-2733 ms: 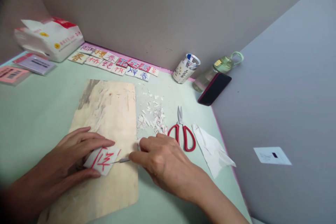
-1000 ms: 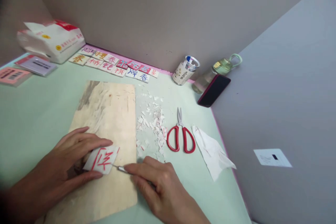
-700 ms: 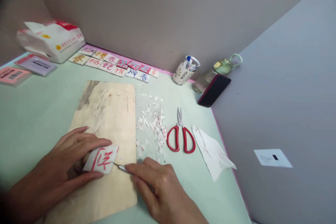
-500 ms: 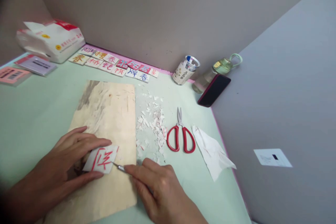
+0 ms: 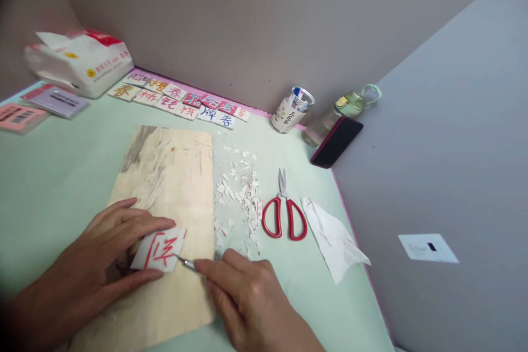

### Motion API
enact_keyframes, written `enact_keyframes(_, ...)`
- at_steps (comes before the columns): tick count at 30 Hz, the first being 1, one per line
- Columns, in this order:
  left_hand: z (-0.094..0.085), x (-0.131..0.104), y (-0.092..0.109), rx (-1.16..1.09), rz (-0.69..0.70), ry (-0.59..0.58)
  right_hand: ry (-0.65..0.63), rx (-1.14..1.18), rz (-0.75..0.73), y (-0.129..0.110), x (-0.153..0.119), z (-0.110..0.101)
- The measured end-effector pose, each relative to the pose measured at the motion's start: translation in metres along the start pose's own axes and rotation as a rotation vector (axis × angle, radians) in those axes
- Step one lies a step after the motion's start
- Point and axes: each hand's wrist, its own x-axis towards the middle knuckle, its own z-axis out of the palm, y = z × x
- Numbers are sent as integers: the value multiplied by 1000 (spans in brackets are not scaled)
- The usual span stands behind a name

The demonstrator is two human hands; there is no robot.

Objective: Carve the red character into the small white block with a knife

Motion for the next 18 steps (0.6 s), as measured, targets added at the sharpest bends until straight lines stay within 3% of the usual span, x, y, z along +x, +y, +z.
enact_keyframes(18,0,0,0,-10,-9,11,-9,24,38,-1,-2,0)
